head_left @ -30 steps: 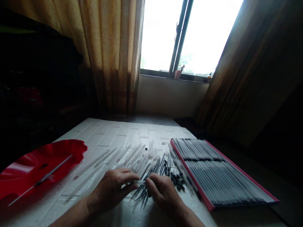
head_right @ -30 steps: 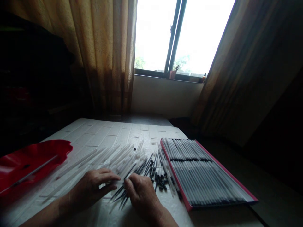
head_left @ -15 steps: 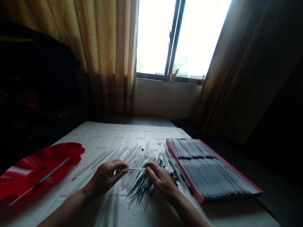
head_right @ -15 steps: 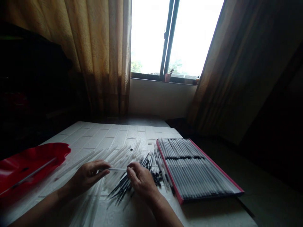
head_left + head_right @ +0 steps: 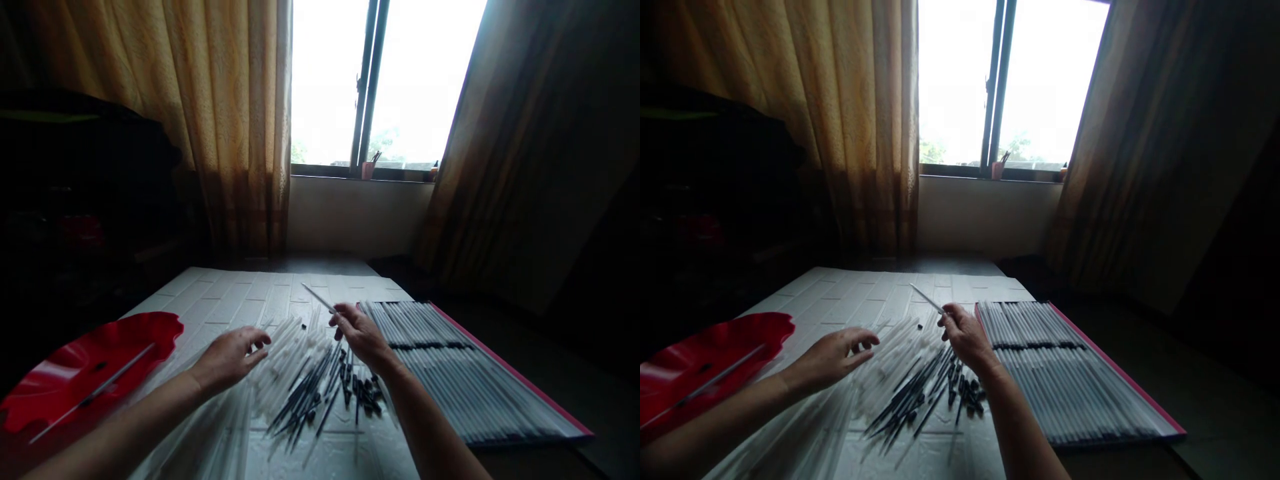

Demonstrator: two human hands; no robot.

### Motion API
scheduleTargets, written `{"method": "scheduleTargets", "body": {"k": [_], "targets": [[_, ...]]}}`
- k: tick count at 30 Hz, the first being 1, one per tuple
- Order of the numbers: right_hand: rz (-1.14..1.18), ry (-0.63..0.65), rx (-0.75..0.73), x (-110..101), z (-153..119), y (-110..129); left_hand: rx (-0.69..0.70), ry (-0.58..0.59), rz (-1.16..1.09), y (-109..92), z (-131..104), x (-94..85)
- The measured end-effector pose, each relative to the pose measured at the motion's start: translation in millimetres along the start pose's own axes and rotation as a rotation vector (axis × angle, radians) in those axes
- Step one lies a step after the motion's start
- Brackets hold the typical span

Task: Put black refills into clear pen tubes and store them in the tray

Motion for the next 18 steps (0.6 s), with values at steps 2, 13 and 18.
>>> {"method": "scheduleTargets", "body": {"k": [2, 13, 18], "targets": [[-0.008, -0.006, -0.012, 5, -3, -4, 0.012, -0.001, 0.066, -11, 5, 6.7], [0.024, -0.041, 0.01, 12, -19, 12, -0.038, 0.018, 0.094, -14, 25, 27.4], [0.001, -0.04, -0.008, 12, -20, 14, -0.01, 0.061, 0.065, -9, 19, 25.2]]}}
Point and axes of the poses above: each hand's wrist, its own z-axis towards the middle knuckle, its own x-axis out of the palm, y = z × x, the point moved 2 cm from there along z, towards the middle knuckle, and after that the axes turned 15 degrees about -x, right-handed, at the moved point
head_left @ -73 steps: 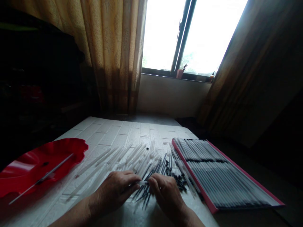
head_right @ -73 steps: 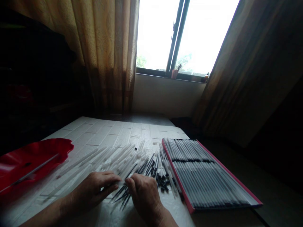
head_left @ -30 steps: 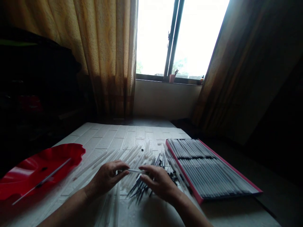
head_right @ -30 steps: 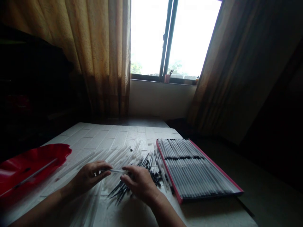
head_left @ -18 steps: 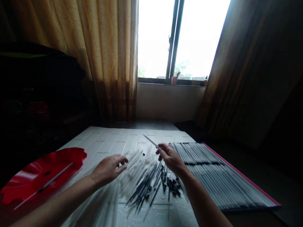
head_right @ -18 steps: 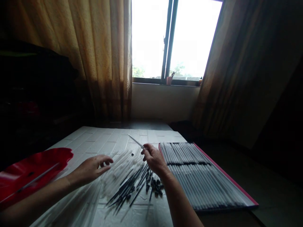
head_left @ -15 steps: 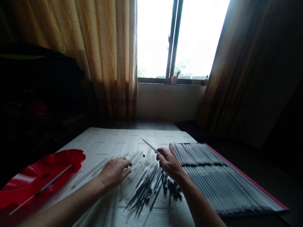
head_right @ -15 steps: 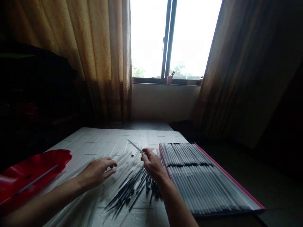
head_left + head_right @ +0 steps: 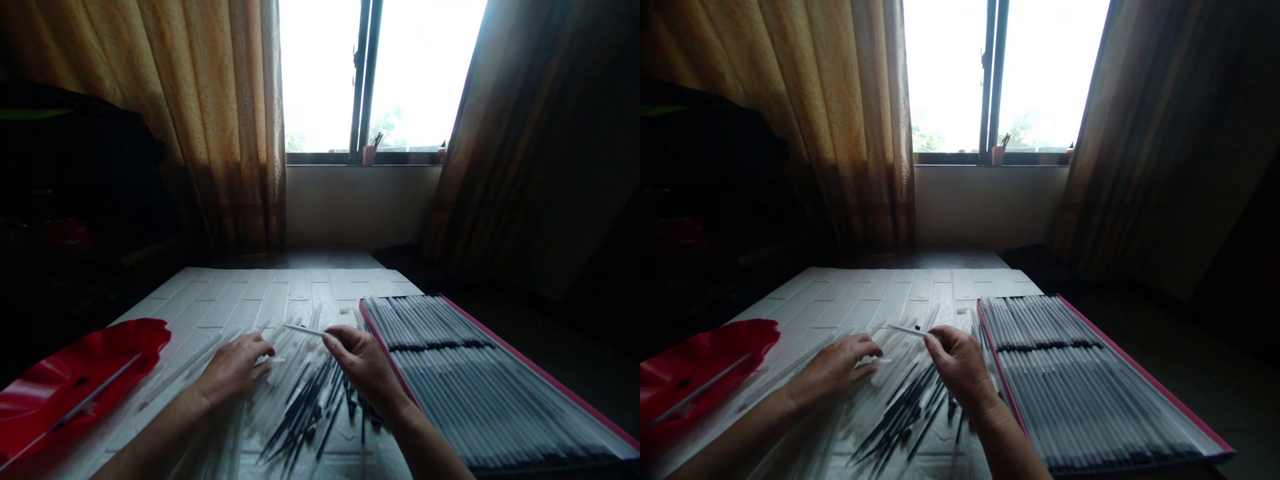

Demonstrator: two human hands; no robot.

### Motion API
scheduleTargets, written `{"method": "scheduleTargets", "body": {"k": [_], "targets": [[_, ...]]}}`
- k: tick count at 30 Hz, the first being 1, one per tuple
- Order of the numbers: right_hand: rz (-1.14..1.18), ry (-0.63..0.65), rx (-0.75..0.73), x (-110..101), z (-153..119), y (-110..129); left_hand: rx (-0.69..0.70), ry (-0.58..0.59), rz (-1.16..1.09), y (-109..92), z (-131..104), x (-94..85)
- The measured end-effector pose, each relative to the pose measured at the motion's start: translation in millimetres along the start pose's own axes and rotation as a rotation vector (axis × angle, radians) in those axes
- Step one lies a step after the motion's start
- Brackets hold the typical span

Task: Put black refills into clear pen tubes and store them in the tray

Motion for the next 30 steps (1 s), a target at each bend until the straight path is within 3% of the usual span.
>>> {"method": "scheduleTargets", "body": {"k": [7, 12, 15, 30], "targets": [[0.104, -0.004, 0.032, 1, -1, -1, -0.041, -0.008, -0.158, 10, 5, 1.4], [0.178, 0.031, 0.069, 1, -1, 1, -0.131, 0.117, -0.763, 24, 10, 3.3], [0.147, 0.063, 0.071, 3, -2, 2, -0.152, 0.15, -0.926, 22, 10, 4.0], [0.077, 0.09, 0.068, 5, -4, -1, -0.084, 0.146, -0.867, 24, 7, 7.0]]}}
Point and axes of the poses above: each hand's wrist, its own z-axis towards the middle knuckle, its own x-axis out of the palm, y = z × x, the point moved 2 cm from there along z, towards the middle knuckle, and after that the axes turned 15 degrees about -x, right-handed, at the moved point
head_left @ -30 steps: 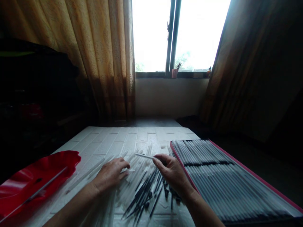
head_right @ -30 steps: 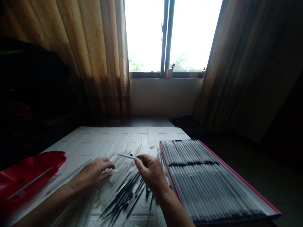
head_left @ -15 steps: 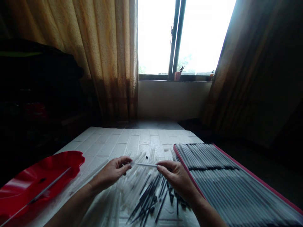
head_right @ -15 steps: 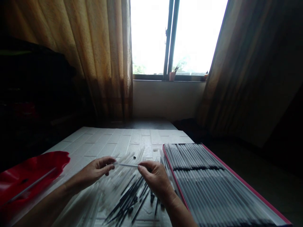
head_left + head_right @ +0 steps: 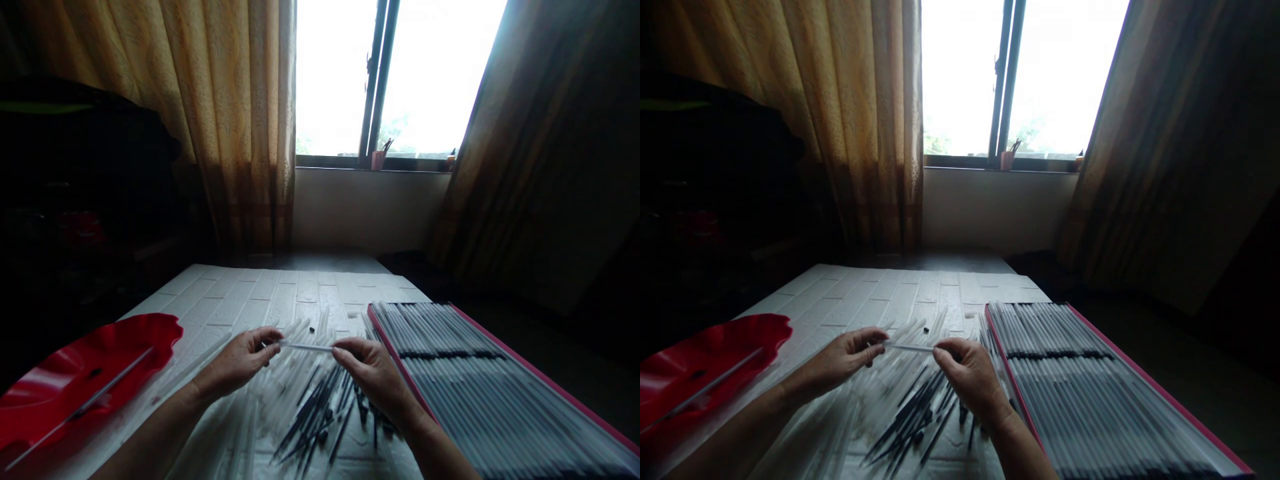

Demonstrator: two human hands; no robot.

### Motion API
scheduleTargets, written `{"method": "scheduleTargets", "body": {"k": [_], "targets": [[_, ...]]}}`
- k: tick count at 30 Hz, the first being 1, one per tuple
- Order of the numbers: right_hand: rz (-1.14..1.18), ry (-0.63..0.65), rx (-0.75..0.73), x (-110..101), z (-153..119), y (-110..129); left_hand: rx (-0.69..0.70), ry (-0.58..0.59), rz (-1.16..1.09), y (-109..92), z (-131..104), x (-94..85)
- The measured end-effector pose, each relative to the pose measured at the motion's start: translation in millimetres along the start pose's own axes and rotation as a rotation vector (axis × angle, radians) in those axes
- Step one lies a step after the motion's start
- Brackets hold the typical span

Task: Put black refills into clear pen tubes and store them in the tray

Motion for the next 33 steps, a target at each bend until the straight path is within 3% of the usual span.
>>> {"method": "scheduleTargets", "body": {"k": [13, 23, 29, 33], "targets": [[-0.017, 0.056, 0.008, 3, 0, -4, 0.026, 0.069, 0.056, -6, -2, -1.2], [0.058, 0.112, 0.021, 3, -2, -5, -0.116, 0.193, -0.209, -17, -10, 3.1], [0.078, 0.254, -0.019, 16, -6, 0, -0.199, 0.099, -0.495, -7, -3, 10.2], [-0.153, 0.267, -0.131, 38, -12, 4, -0.211, -0.008, -0.6, -5, 0, 16.8]]}}
Point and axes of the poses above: each hand's wrist, its own z-axis towards the middle knuckle, its own x-axis out of the palm, y = z × x, the point moved 2 cm from there along z, towards the middle knuckle, and after that the axes turned 15 degrees about -x, right-handed, at the moved point
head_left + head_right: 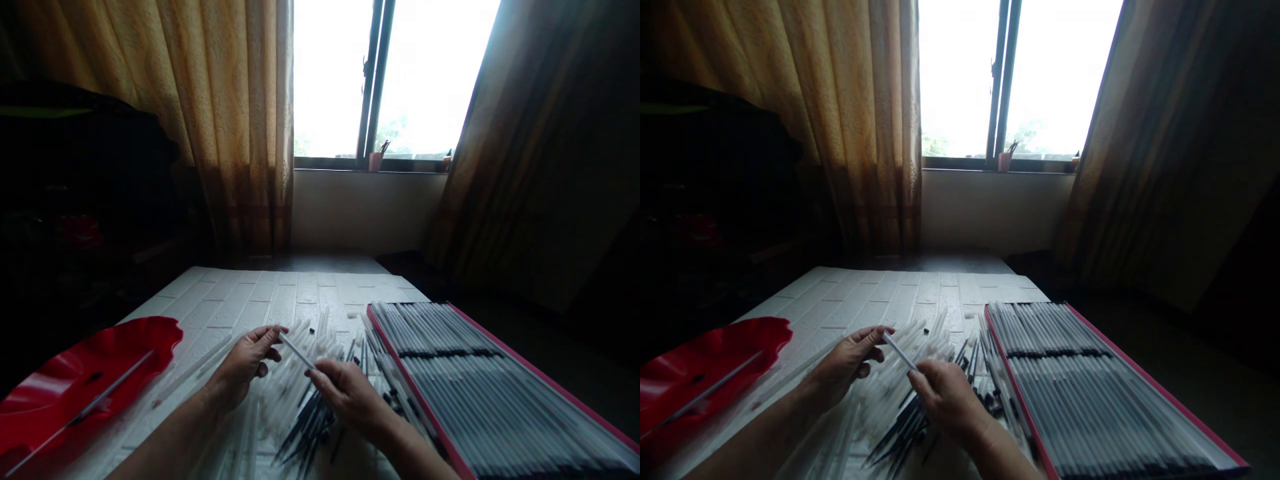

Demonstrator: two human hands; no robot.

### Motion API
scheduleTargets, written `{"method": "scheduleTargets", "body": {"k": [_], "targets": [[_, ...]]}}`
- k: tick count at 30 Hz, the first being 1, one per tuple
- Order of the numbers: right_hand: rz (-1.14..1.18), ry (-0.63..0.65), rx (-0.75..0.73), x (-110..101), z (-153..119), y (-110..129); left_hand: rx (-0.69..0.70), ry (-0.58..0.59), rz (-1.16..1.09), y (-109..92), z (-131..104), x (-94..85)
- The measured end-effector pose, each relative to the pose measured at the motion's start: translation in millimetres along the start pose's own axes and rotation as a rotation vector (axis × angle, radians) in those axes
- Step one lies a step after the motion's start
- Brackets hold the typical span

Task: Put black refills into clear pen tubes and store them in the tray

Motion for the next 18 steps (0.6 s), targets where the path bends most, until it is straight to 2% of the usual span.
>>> {"method": "scheduleTargets", "body": {"k": [5, 10, 18], "targets": [[-0.346, -0.006, -0.039, 20, 0, 11, -0.017, -0.061, -0.103, 5, -1, 6.0], [-0.425, -0.014, -0.067, 30, -1, 16, -0.132, -0.106, -0.356, 11, -1, 17.3], [-0.507, -0.024, -0.031, 31, -1, 21, -0.084, -0.16, -0.409, 11, -3, 27.6]]}}
Point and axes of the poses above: each hand's wrist, its own z-axis towards the middle knuckle, its own x-axis out of the palm, y = z × x, the point moved 2 cm from there along z, towards the middle knuckle, and after that the axes turned 15 degrees about -x, right-handed, at the moved point
